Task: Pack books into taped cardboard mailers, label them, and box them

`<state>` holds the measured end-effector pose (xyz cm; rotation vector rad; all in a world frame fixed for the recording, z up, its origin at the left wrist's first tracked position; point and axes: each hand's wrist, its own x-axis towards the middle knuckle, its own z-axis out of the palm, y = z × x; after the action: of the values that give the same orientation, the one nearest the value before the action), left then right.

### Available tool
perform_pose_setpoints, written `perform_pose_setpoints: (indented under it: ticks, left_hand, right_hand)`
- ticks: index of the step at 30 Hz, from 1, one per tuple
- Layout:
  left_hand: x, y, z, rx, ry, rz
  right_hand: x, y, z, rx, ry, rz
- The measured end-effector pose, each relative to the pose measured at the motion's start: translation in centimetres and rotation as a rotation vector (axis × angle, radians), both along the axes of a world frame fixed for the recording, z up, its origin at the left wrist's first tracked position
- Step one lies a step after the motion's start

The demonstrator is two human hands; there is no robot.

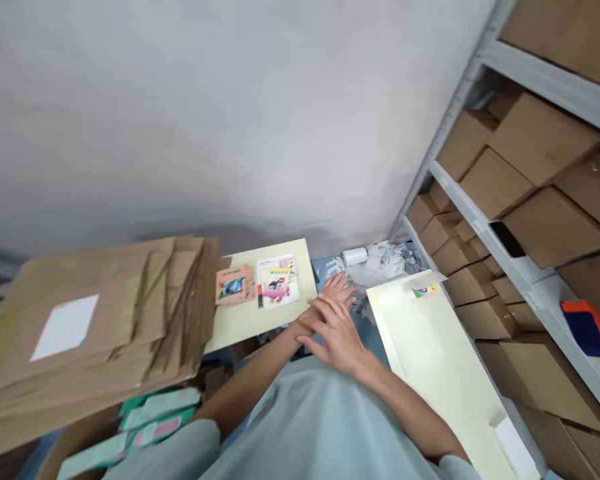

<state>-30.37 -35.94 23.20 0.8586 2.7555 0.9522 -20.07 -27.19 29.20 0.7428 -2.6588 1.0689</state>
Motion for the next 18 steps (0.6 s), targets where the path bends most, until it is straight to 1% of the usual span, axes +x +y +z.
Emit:
perform_pose_setpoints:
  ticks: [2, 4, 5, 8, 11, 13, 15, 18]
  left_hand:
    - [-0.9, -2.4, -0.7, -0.091, 0.041, -0.095]
    - [-1.4, -5.4, -1.4, -0.185, 0.118, -0.154]
    - [-1.5, -7.1, -1.7, -0.216, 0.150, -0.161]
    - [-1.7, -12.9, -2.6, -0.232, 0.169, -0.118]
    - [-2.0, -18.9, -3.4, -0.199, 0.126, -0.052]
    - [-2.1, -22.6, -3.7, -0.168, 0.093, 0.000]
    - [-2.2, -25.8, -3.7, -0.147, 0.071, 0.051]
    - [-2.1, -29.9, -3.7, -0.113, 0.060, 0.132]
  right_hand:
    - [-1.0, -4.5, 0.2, 0.060, -0.005, 0.164]
    - [-1.8, -9.0, 0.0, 0.117, -0.025, 0.272]
    - [-2.2, -11.1, -0.3, 0.140, -0.042, 0.310]
    - [-3.1, -16.9, -1.3, 0.167, -0.097, 0.370]
    - [-4.1, -21.8, -2.3, 0.140, -0.131, 0.410]
    - [-4.7, -24.8, -2.8, 0.109, -0.146, 0.437]
    - [-5.3, -27.7, -3.0, 0.081, -0.171, 0.476]
    - [-5.9, -31.9, -2.8, 0.048, -0.207, 0.583]
